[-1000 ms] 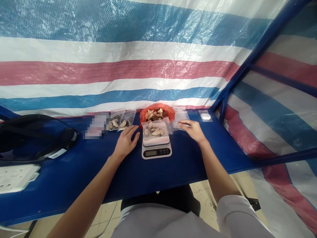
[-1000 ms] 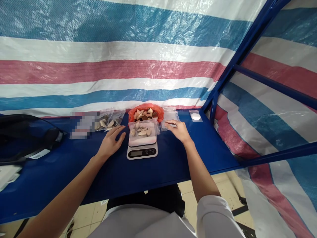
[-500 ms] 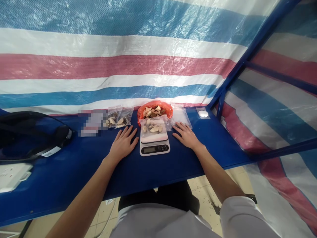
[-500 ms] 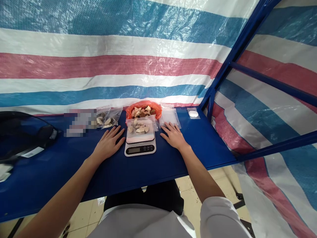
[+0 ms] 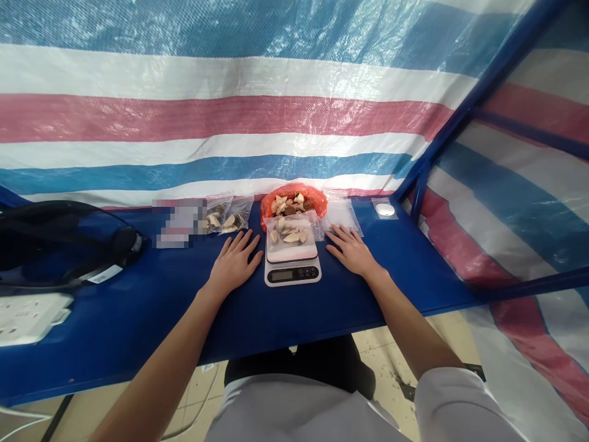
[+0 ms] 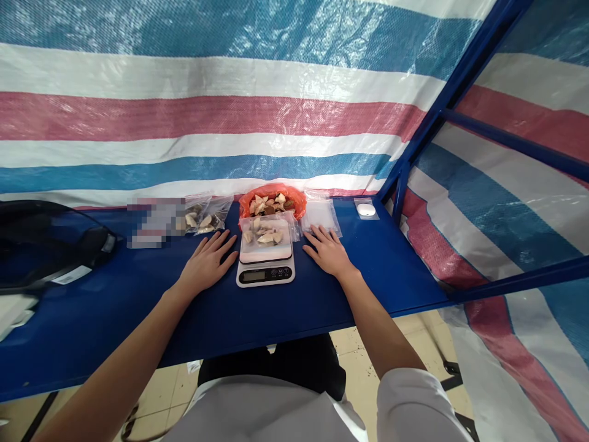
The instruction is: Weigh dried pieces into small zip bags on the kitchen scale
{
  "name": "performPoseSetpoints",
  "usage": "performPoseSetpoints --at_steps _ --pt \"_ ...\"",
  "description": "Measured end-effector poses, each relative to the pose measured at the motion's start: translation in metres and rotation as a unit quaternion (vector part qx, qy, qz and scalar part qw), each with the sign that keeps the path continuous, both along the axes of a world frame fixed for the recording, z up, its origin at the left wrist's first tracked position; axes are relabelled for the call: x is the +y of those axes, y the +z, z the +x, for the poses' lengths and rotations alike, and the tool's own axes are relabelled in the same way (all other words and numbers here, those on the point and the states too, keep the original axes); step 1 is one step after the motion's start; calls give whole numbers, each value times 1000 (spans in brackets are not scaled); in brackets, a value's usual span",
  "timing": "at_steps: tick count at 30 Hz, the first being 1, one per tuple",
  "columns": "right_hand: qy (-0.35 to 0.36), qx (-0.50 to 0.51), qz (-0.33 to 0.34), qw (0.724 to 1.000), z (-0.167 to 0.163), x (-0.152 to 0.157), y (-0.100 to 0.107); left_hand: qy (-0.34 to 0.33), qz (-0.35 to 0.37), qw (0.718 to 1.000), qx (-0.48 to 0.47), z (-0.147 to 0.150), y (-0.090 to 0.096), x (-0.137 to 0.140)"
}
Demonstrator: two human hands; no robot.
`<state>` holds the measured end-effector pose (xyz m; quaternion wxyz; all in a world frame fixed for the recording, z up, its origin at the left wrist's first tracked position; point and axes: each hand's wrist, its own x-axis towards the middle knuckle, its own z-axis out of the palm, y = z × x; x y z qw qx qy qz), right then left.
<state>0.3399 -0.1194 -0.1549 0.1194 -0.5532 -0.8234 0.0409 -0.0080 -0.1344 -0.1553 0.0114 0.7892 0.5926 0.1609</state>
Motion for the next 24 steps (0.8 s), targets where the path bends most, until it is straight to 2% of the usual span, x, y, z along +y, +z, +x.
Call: performPoseSetpoints --at_steps 12,20,24 --pt "-5 -6 -8 1000 -1 0 4 12 -22 998 62 6 10 -4" --pt "-5 1 0 1000 -1 0 2 5 -8 999 47 4 6 -2" --pt "1 10 9 1000 0 0 4 0 16 1000 -3 2 5 -1"
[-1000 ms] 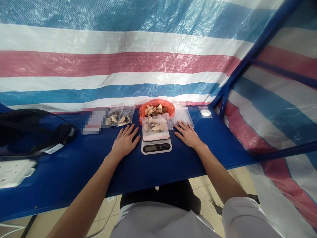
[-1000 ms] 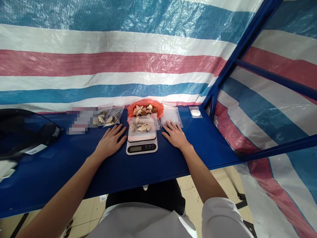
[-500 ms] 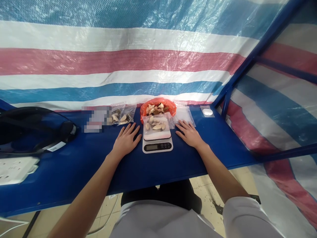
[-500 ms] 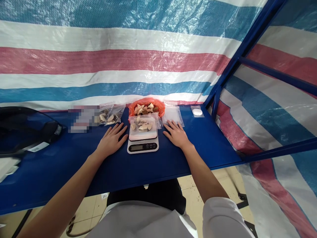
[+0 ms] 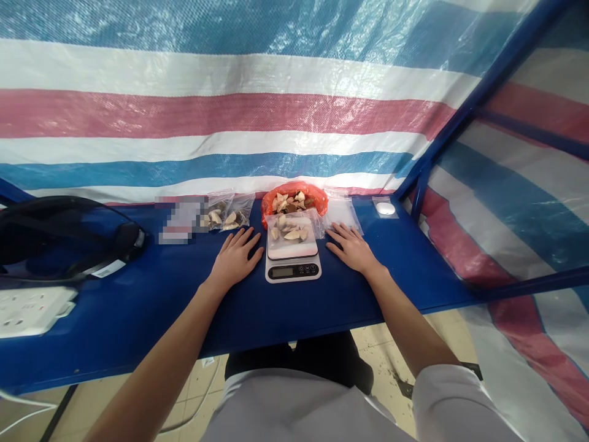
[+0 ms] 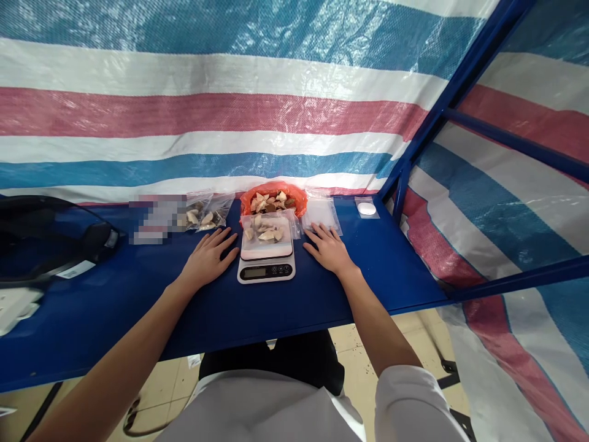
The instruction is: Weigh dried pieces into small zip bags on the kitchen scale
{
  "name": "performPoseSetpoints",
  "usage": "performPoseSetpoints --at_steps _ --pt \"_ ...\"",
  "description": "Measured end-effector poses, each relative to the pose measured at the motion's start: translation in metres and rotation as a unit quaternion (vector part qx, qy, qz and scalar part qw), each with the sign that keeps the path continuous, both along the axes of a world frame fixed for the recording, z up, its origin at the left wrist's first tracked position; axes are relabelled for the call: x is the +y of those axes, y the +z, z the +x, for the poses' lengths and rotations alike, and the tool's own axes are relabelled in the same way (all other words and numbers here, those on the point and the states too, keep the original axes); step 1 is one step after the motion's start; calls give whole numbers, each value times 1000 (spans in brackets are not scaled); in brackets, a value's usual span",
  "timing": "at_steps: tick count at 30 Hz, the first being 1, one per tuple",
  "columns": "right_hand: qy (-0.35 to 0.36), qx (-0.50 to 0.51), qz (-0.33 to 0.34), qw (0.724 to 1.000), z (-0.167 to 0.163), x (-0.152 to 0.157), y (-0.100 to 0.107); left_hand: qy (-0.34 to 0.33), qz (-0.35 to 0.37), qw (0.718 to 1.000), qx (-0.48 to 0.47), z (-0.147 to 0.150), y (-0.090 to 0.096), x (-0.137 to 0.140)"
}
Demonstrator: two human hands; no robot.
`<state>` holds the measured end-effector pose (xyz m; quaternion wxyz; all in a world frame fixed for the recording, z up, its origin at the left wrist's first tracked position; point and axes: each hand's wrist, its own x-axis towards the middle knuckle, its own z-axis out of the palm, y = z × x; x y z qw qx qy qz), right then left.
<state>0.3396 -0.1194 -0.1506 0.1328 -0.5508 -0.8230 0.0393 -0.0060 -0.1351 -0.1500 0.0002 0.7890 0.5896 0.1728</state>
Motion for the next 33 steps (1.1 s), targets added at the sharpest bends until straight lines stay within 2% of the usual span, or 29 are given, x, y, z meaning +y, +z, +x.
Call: performPoseSetpoints --at_steps 4,9,11,14,17,20,28,30,33 --pt "-8 60 24 998 0 0 8 -4 52 995 -89 1 5 0" --pt "-40 230 25 972 -8 3 24 -40 105 983 -144 11 20 4" --pt "-46 313 2 948 -15 9 27 -66 114 979 -154 16 25 9" --pt "-60 446 -45 892 -29 19 27 -110 106 975 -160 24 29 17" --pt "-57 529 -70 844 -41 27 25 -144 89 972 -160 29 29 23" --pt "-39 569 -86 817 -47 31 24 -160 78 971 -158 32 27 25" --pt "-59 620 -196 758 -45 33 26 -154 54 973 -163 34 27 22" --pt "-45 619 -210 755 -43 33 29 -150 53 972 -173 37 32 23" --pt "-10 596 -200 778 -42 34 39 -143 55 968 -201 44 40 28"
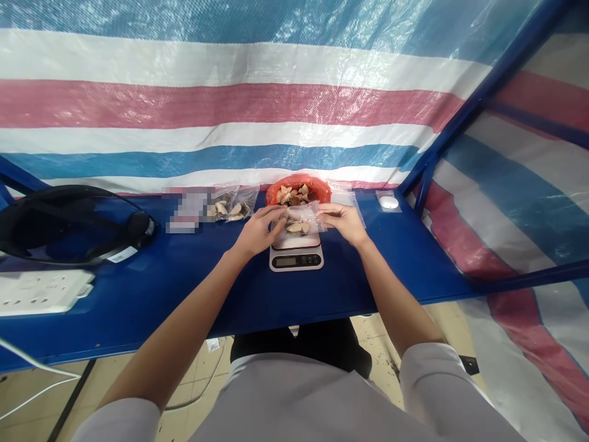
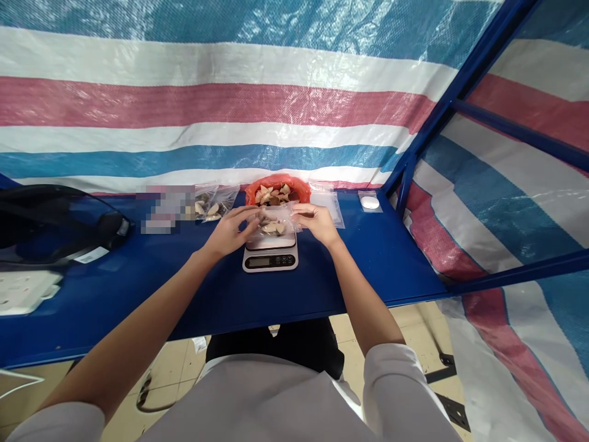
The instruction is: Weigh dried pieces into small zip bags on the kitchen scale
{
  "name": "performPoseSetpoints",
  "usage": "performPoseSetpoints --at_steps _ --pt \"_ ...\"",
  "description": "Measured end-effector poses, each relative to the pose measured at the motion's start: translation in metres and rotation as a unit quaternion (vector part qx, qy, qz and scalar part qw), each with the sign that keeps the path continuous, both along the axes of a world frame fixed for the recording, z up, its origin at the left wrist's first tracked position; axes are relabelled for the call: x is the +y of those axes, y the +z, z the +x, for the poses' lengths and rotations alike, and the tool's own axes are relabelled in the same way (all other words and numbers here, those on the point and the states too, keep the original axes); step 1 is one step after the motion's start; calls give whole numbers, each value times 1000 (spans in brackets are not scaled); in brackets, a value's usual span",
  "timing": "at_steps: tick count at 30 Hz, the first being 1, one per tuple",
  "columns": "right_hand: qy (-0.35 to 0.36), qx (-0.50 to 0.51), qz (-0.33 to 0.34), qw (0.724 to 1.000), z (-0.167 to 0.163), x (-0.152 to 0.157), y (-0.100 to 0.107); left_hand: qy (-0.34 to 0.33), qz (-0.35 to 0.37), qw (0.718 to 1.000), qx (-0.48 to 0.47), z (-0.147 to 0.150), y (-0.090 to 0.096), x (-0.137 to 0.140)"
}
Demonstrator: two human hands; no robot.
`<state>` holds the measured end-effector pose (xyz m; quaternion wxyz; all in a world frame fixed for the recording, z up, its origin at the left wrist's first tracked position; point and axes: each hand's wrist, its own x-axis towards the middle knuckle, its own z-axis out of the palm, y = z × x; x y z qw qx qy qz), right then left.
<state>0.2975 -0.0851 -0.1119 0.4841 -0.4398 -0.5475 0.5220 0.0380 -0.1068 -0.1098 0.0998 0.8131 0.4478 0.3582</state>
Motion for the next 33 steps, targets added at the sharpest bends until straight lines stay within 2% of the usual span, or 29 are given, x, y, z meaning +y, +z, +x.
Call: performPoseSetpoints --at_steps 3,6,11,15,19,22,25,30,33 --pt "31 -45 56 997 -2 2 17 11 -28 999 -40 9 12 8" --pt "70 -89 108 988 -5 5 36 11 -93 991 -101 19 26 15" --pt "97 -133 179 970 -11 12 63 -25 -194 950 -245 28 47 23" --pt "128 -133 195 963 -15 17 76 -30 -244 922 -300 26 53 27" --pt "141 -141 215 956 -19 22 84 -51 -266 914 -301 22 51 31" --pt "147 -145 226 952 -19 23 86 -48 -267 905 -327 22 46 34" --pt "127 -131 229 956 -15 24 84 -37 -268 880 -391 26 40 34" --pt "21 -85 198 976 -10 23 64 14 -243 825 -510 39 33 27" --pt "-29 -48 142 988 -14 23 47 39 -241 787 -566 50 33 19"
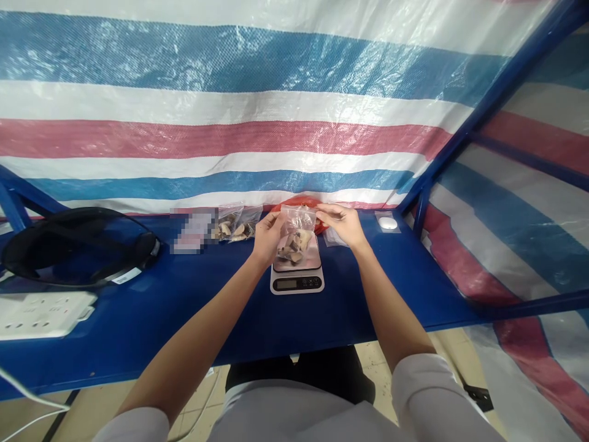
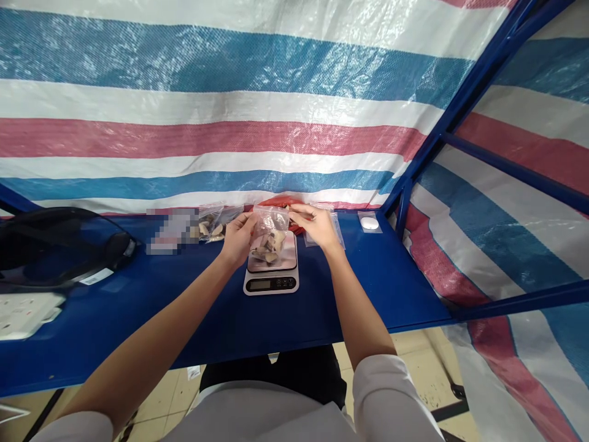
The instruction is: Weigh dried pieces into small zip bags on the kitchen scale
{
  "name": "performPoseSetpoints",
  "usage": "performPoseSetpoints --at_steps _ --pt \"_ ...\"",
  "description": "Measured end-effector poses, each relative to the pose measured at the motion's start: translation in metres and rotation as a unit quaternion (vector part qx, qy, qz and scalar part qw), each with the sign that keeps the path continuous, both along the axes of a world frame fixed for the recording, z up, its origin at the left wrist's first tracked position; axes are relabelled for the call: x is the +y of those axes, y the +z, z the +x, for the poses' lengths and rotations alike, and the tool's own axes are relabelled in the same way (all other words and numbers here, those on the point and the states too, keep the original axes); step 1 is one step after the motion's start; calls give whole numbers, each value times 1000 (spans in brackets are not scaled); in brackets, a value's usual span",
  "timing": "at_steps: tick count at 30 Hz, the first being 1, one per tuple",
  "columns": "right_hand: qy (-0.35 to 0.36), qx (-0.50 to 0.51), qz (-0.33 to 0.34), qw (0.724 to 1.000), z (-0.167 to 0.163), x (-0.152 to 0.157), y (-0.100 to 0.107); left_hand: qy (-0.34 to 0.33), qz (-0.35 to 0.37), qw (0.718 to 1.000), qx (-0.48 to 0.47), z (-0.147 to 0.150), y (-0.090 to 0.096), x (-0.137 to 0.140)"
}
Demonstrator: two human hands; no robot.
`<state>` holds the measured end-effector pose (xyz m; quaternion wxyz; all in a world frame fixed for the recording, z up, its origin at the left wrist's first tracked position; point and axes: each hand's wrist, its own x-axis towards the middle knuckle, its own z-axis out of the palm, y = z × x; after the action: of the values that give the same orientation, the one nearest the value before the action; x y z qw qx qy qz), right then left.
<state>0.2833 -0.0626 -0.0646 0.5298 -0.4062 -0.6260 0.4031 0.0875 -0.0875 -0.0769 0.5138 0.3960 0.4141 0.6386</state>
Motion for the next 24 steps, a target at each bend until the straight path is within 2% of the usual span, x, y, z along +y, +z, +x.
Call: performPoseSetpoints --at_steps 4,10,17,24 --pt "7 58 -84 995 -11 0 -14 22 -25 998 -49 11 1 -11" --pt "-5 87 -105 991 -20 -1 -21 -8 -43 999 -26 12 2 -20" --pt "0 144 -136 980 -27 6 -40 0 -3 1000 6 -1 -11 -1" --pt "-13 182 -147 972 -27 6 -52 -32 17 996 81 -13 -25 16"
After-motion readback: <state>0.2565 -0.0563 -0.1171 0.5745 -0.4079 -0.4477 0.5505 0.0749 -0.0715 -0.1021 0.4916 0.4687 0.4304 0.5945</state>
